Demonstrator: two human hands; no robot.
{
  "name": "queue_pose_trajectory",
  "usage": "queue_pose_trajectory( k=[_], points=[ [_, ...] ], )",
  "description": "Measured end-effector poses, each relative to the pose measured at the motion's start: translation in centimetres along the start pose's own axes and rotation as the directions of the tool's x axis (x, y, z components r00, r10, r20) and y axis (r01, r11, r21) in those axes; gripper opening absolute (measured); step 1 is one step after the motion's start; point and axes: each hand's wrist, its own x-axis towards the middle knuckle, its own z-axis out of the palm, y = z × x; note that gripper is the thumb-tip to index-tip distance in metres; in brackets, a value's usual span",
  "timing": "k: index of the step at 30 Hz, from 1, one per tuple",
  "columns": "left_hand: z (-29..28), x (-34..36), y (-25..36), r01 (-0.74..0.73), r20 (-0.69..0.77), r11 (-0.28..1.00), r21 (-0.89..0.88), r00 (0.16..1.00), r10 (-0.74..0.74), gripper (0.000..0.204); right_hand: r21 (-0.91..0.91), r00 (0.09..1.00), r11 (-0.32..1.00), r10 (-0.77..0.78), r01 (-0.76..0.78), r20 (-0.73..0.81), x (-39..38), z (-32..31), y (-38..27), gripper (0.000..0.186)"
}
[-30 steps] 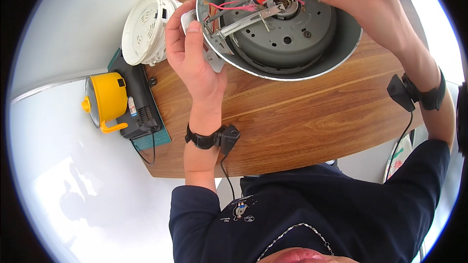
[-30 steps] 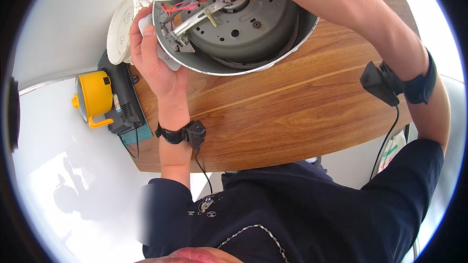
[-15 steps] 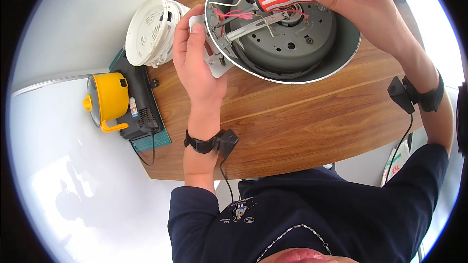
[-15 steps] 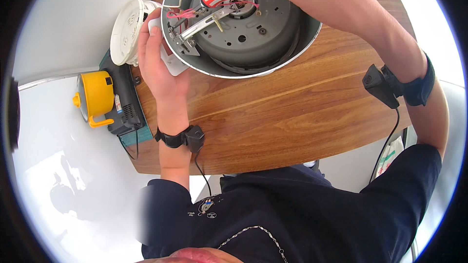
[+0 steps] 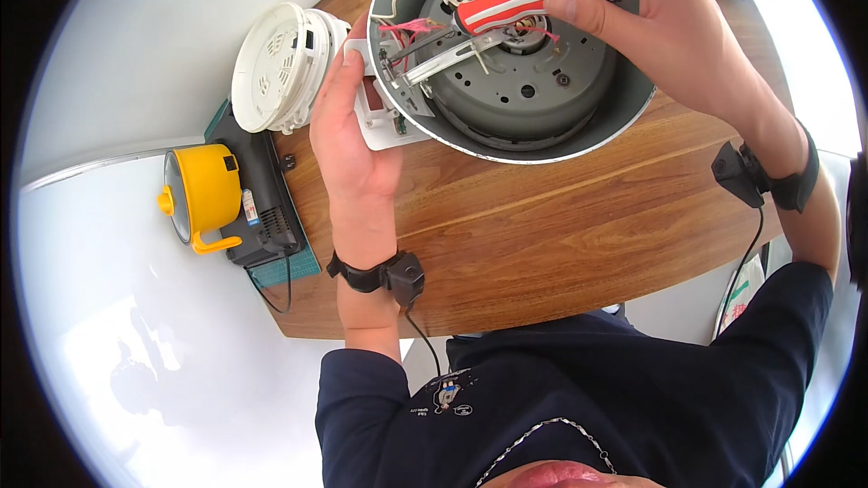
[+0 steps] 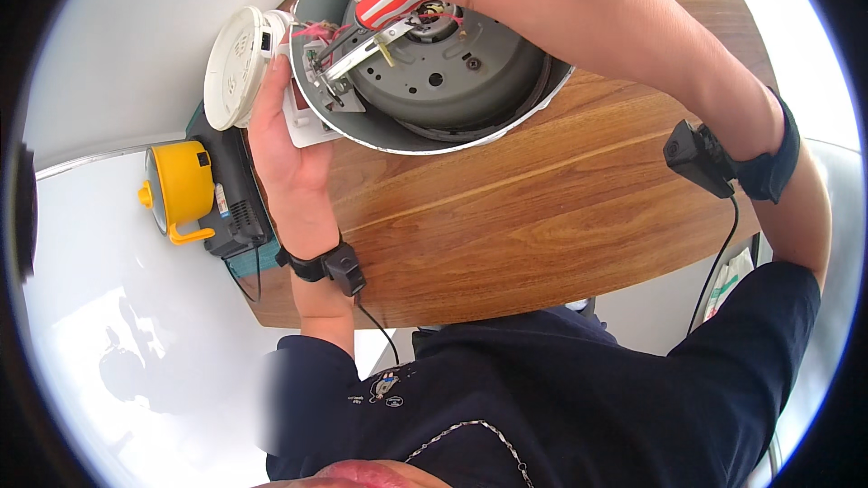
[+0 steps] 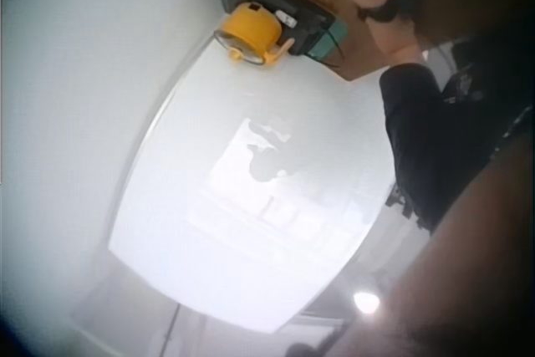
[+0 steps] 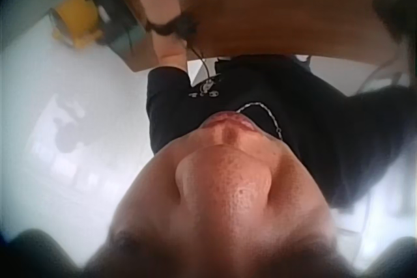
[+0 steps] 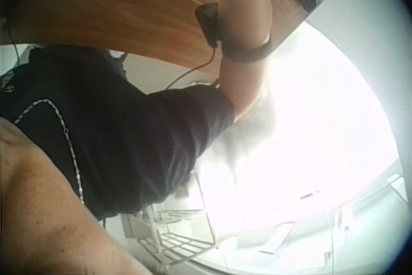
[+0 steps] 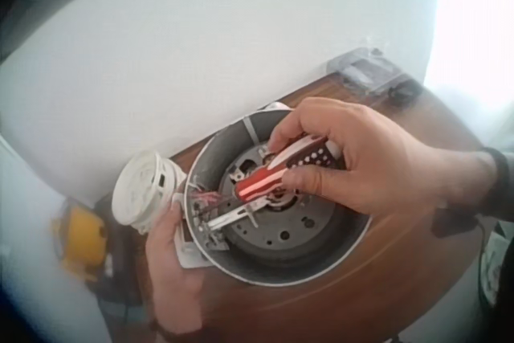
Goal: The person uses a screwdriver to tighten screws on the internal components of a disassembled appliance. They manipulate wires and small parts within the device's housing on a wooden table.
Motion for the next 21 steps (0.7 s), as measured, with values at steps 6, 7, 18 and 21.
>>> queue_pose_trajectory(
  k=[6, 7, 18, 21],
  points=[
    [-0.4, 0.4, -0.1, 0.029, 0.039, 0.999, -0.029, 0.999, -0.028, 0.05, 0.085, 1.0, 0.996, 0.005, -0.003, -0.028, 0.3, 0.8, 1.9, 0.043],
    [-0.4, 0.4, -0.1, 0.032, 0.022, 0.999, -0.035, 0.999, -0.031, 0.05, 0.055, 1.0, 0.998, -0.012, 0.013, -0.019, 0.4, 0.7, 1.7, 0.044],
    [-0.7, 0.5, -0.1, 0.022, 0.007, 1.0, 0.01, 1.0, -0.023, 0.05, -0.447, 0.962, 0.854, -0.209, 0.266, 0.174, 1.4, -0.7, 0.0, 0.047],
    [-1.1, 0.5, -0.2, 0.018, 0.022, 1.0, 0.023, 1.0, -0.018, 0.05, -0.09, 0.942, 0.938, -0.333, 0.336, 0.042, 2.0, 0.3, 2.1, 0.049]
  ],
)
